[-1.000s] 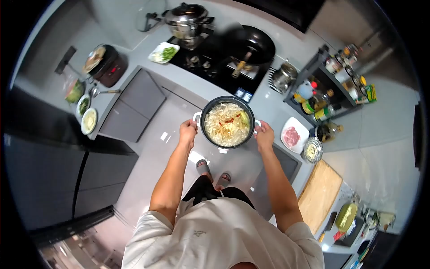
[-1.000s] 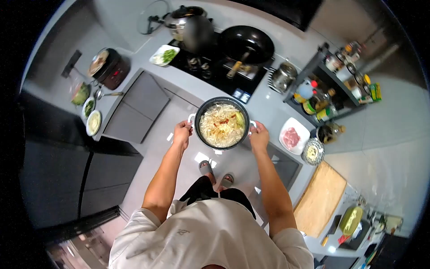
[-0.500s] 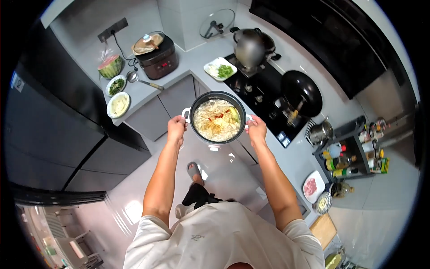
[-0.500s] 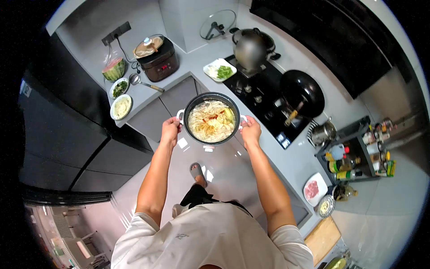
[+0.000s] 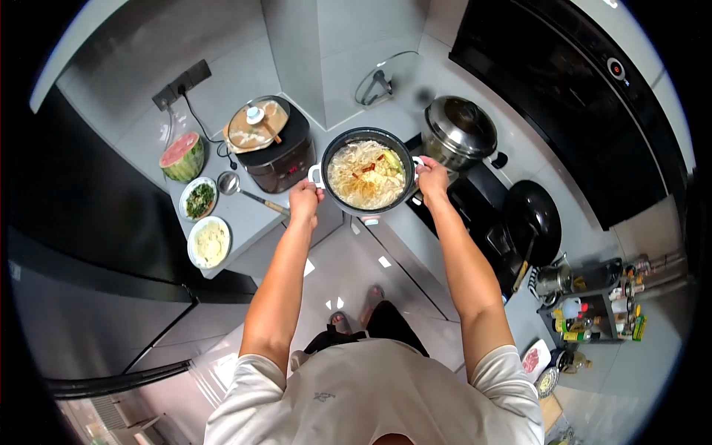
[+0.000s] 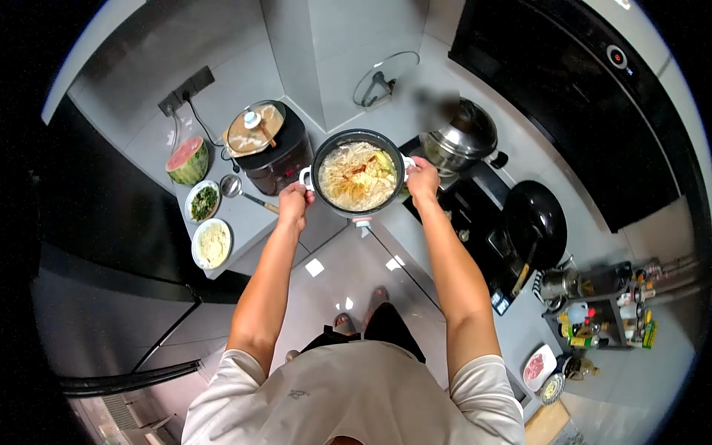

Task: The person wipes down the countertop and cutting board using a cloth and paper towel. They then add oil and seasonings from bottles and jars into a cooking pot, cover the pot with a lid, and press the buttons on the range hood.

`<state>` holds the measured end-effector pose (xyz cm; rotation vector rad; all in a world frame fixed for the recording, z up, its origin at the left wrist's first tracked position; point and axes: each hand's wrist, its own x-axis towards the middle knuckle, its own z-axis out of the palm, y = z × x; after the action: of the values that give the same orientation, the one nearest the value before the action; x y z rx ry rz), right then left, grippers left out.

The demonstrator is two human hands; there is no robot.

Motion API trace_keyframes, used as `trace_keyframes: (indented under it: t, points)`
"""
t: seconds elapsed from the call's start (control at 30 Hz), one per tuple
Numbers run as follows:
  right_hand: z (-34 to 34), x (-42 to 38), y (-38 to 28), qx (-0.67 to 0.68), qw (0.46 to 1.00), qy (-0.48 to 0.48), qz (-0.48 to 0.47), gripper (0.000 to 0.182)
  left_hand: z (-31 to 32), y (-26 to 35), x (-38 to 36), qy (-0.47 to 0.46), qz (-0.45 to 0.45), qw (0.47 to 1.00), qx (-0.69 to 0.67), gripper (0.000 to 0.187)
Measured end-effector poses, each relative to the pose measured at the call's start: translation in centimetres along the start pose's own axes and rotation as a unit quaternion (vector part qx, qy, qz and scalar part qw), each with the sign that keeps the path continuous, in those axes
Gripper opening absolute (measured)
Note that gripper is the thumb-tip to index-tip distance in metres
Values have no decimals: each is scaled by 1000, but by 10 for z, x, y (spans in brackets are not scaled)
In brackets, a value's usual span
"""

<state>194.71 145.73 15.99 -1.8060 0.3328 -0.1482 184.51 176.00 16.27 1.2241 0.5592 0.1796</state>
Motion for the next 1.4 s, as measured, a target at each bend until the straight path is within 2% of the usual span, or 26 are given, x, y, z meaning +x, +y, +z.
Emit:
trace_keyframes:
  t: [0.17,0.2,0.23,0.3,0.4,0.53,0.77,0.87,0.97,1.07,1.17,1.23,1.3,1.33,1.37,1.4]
  points:
    - [49,107,-13,-6,1000,-13,-12,28,38,9,75,7,4,1000,-24,22]
    - [58,124,-17,-41,999,-6,-24,28,46,9,87,21,9,999,-30,25]
    - [71,130,-32,-17,1000,-8,4,28,47,9,104,21,-1,1000,-23,25]
    - [81,141,-55,-68,998,0,1,29,59,7,131,27,-32,998,-41,26]
    - [115,204,-14,-81,997,-8,-11,28,85,3,153,68,-58,993,-75,27]
    - [146,258,18,-93,995,-19,-7,28,107,-7,191,107,-48,990,-73,23]
    - [171,285,51,-143,989,-24,-3,30,113,-28,239,150,-78,984,-53,19]
    - [173,285,66,-179,983,-33,-1,32,99,-59,261,146,-105,983,-40,43]
    - [172,272,58,-188,981,-42,19,32,95,-67,266,138,-129,981,-45,50]
    - [176,268,56,-190,981,-43,27,32,94,-86,271,182,-60,980,-48,25]
    - [176,270,52,-186,979,-57,52,33,98,-81,268,183,-52,979,-68,37]
    - [172,263,43,-194,977,-70,59,34,101,-73,257,181,-37,982,26,47]
    - [171,247,36,-315,944,-12,-97,32,104,-65,241,181,7,974,134,53]
    - [171,243,35,-370,912,20,-175,32,125,-1,194,159,-55,981,91,60]
    - [173,233,25,-321,922,26,-215,31,121,10,182,112,-49,986,114,65]
    - [176,219,6,-269,928,28,-255,30,115,-4,183,93,-3,988,120,62]
